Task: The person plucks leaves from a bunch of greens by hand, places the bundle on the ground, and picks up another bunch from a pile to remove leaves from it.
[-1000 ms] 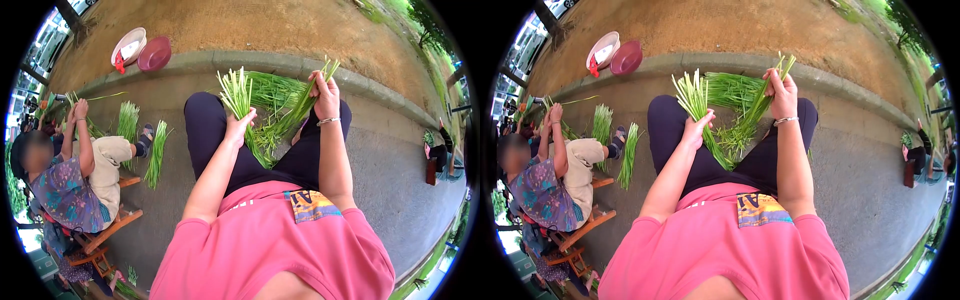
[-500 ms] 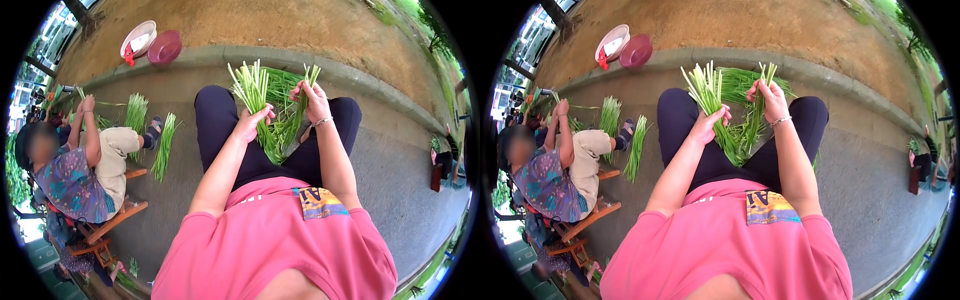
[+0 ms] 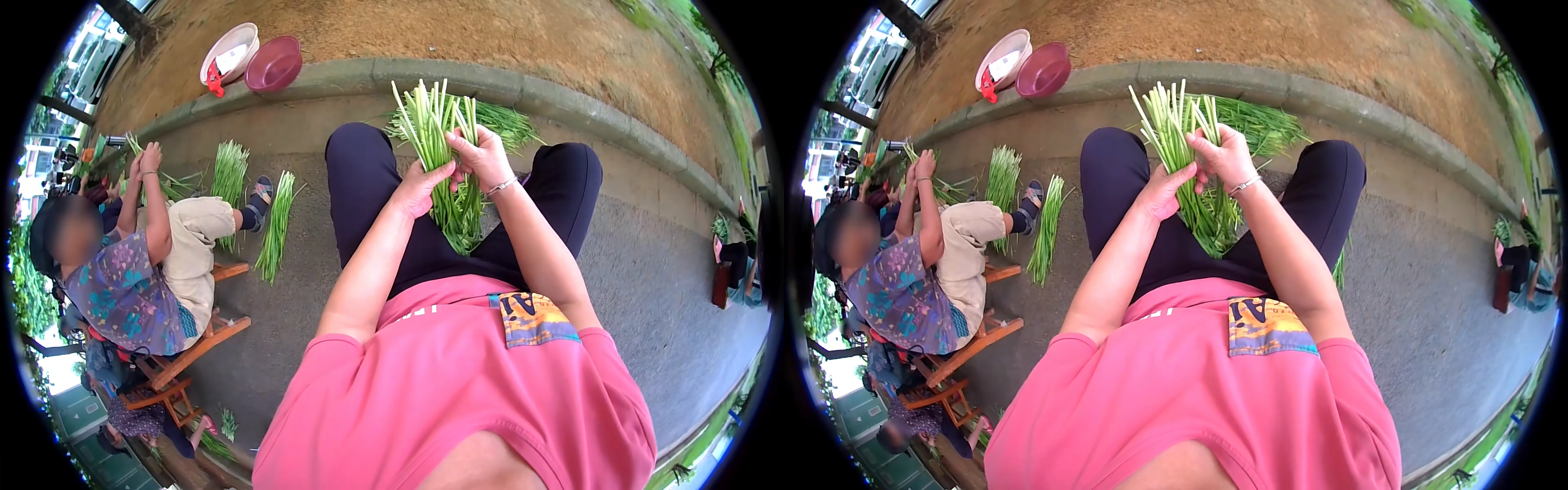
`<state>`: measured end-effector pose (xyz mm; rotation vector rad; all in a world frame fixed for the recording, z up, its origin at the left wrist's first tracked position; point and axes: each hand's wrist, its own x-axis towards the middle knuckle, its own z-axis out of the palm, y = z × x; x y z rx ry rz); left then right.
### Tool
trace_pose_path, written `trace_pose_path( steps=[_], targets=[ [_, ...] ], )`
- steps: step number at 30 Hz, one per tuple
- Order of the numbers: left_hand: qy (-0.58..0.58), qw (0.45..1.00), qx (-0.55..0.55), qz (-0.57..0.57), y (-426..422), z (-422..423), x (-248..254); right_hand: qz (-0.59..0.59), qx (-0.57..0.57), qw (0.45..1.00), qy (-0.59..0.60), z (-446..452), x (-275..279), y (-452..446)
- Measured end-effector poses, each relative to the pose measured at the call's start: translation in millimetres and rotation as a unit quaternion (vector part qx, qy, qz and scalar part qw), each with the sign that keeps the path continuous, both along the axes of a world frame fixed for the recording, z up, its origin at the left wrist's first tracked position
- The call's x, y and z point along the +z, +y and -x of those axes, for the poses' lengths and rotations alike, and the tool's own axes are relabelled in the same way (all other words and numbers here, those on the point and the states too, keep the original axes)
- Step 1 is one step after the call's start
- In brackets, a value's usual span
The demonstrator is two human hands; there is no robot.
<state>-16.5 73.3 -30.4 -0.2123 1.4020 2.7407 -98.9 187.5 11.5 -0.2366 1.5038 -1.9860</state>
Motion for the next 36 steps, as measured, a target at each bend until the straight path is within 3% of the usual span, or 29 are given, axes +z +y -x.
trace_pose_path(
  steps=[6,15,17,27,34,36],
  targets=[
    [-0.021,0.999,0.001,-0.029,1.6,3.0,3.8,0.077,-0.009,0.992,-0.101,8.1,-5.1,9.2],
    [-0.062,0.998,0.017,-0.025,2.3,4.1,2.1,0.086,-0.029,0.989,-0.117,9.5,-9.9,9.1],
    [-0.060,0.998,0.028,-0.013,2.1,3.9,-0.1,0.070,-0.046,0.994,-0.067,10.4,-15.1,8.5],
    [-0.033,0.999,0.035,0.018,3.9,4.8,0.7,0.039,-0.062,0.995,-0.069,-2.5,-2.9,-2.1],
    [-0.069,0.994,0.080,-0.029,8.5,3.0,11.4,0.072,-0.048,0.995,-0.052,4.8,-20.8,3.8],
    [-0.078,0.992,0.094,-0.027,8.4,3.8,8.1,0.070,-0.060,0.996,0.003,7.1,-25.0,4.2]
  ],
)
